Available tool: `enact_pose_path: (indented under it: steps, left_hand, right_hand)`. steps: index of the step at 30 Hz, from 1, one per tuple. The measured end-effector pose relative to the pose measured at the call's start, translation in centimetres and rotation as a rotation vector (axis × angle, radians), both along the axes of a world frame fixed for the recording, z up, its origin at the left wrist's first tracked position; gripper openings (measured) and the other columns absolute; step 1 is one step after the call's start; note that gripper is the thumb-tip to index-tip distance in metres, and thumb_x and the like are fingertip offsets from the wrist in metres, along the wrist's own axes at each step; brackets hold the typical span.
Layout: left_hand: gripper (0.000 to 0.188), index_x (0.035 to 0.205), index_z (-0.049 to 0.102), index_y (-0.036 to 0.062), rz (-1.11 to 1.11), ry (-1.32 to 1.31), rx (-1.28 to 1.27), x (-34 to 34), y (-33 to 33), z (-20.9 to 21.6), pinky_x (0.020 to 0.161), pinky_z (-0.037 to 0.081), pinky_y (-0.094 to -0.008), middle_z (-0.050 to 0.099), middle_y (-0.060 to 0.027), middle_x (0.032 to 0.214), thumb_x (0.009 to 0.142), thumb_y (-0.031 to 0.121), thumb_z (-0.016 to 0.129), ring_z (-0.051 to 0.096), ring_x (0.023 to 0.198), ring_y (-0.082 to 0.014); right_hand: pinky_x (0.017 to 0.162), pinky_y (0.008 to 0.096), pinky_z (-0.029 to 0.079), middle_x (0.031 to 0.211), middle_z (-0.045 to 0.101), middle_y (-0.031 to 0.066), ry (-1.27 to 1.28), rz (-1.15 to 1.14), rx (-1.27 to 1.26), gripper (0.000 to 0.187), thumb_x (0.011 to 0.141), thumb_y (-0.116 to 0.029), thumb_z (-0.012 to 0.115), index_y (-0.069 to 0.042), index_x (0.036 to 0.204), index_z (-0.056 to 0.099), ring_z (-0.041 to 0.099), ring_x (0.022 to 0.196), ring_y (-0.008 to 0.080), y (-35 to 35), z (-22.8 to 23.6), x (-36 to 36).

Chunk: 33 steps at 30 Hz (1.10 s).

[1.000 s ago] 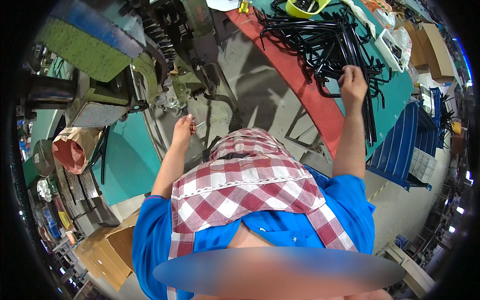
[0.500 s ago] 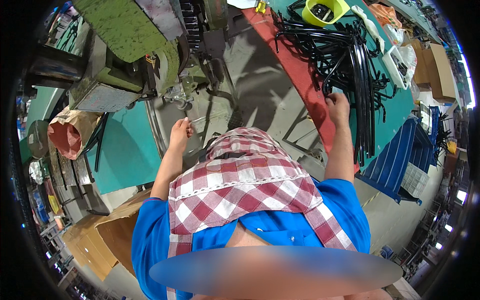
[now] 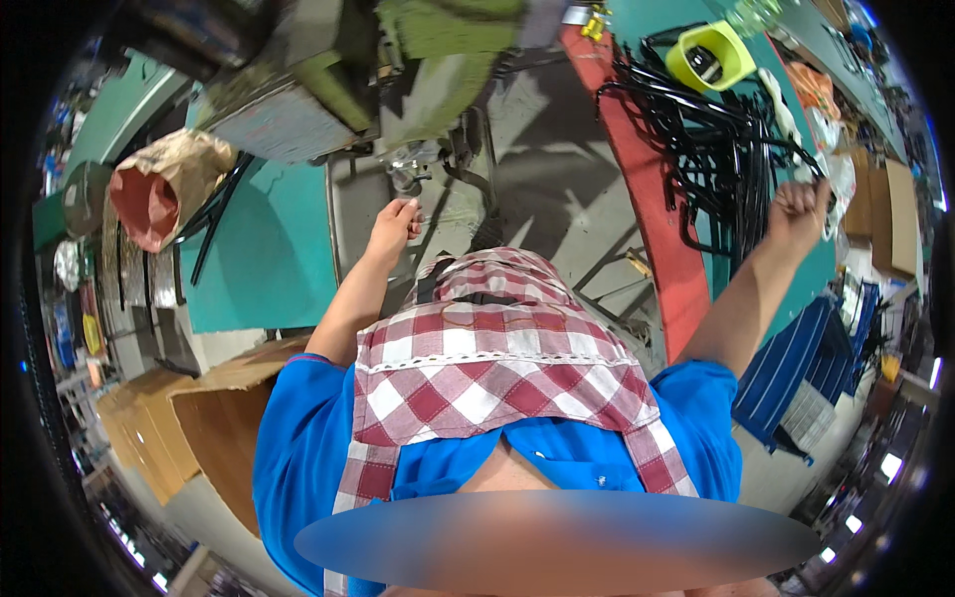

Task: The person repeatedly picks up black plastic hanger parts, inserts them into a green machine, and removes the assembled hangers. The finished hangers are placed into a cardboard box.

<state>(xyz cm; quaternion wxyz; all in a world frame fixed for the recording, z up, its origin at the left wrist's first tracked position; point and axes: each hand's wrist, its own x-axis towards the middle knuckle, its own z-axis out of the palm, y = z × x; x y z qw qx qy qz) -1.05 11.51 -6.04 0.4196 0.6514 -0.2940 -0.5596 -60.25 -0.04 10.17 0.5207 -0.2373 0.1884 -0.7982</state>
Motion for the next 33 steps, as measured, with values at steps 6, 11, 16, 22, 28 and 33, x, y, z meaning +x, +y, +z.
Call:
enact_pose_path:
  steps: [6, 11, 16, 22, 28, 33]
  left_hand:
    - [0.023, 0.102, 0.056, 0.0052, 0.072, -0.026, 0.015, 1.2, 1.9, 0.2, 0.056, 0.039, -0.0216, 0.057, -0.0006, 0.079, 0.098, 0.027, 0.052, 0.050, 0.062, -0.0066]
    - [0.023, 0.103, 0.057, 0.0049, 0.115, -0.029, 0.024, 1.4, 2.3, -0.6, 0.055, 0.040, -0.0213, 0.057, 0.0005, 0.078, 0.098, 0.027, 0.052, 0.049, 0.062, -0.0065]
    - [0.023, 0.101, 0.057, 0.0045, 0.076, -0.023, 0.044, 1.2, 3.4, -0.6, 0.055, 0.040, -0.0219, 0.058, -0.0002, 0.078, 0.098, 0.027, 0.052, 0.050, 0.061, -0.0072]
    - [0.021, 0.101, 0.057, 0.0061, 0.078, -0.067, 0.056, 1.6, 1.9, 0.6, 0.054, 0.040, -0.0216, 0.058, 0.0013, 0.078, 0.097, 0.026, 0.054, 0.051, 0.061, -0.0066]
    - [0.019, 0.101, 0.057, 0.0067, 0.068, -0.063, 0.081, 0.3, 2.8, 0.8, 0.056, 0.041, -0.0215, 0.057, 0.0020, 0.078, 0.097, 0.025, 0.053, 0.051, 0.063, -0.0062]
    - [0.027, 0.112, 0.055, 0.0060, -0.215, -0.075, -0.032, -2.1, 3.2, 2.9, 0.064, 0.045, -0.0247, 0.063, -0.0008, 0.089, 0.097, 0.029, 0.055, 0.057, 0.070, -0.0109]
  right_hand:
    - [0.049, 0.0262, 0.030, 0.052, 0.038, -0.0020, 0.061, -0.047, 0.162, 0.031, 0.094, -0.020, 0.049, -0.010, 0.065, 0.043, 0.032, 0.047, 0.0101, -2.3, 1.0, -2.8]
    - [0.093, 0.0372, 0.045, 0.115, 0.061, 0.0093, 1.707, -0.265, 0.132, 0.027, 0.089, -0.016, 0.056, -0.010, 0.115, 0.061, 0.057, 0.113, 0.0296, -1.1, -13.2, 10.0]
    - [0.107, 0.0426, 0.033, 0.135, 0.050, 0.0085, 2.118, -0.678, 0.258, 0.048, 0.085, -0.027, 0.065, -0.011, 0.127, 0.052, 0.039, 0.133, 0.0302, 2.1, -20.2, 11.0]
    - [0.106, 0.0436, 0.038, 0.135, 0.048, 0.0132, 1.964, -0.601, 0.235, 0.030, 0.083, 0.001, 0.055, -0.003, 0.112, 0.059, 0.037, 0.133, 0.0348, 1.8, -21.4, 7.7]
    - [0.106, 0.0446, 0.038, 0.136, 0.048, 0.0129, 2.083, -0.371, 0.023, 0.023, 0.081, 0.008, 0.051, -0.005, 0.098, 0.060, 0.034, 0.136, 0.0376, 4.8, -19.4, 8.2]
    - [0.106, 0.0452, 0.028, 0.138, 0.048, 0.0036, 2.222, -0.475, -0.249, 0.025, 0.079, -0.006, 0.065, -0.017, 0.102, 0.063, 0.030, 0.138, 0.0316, 4.1, -11.8, 11.8]
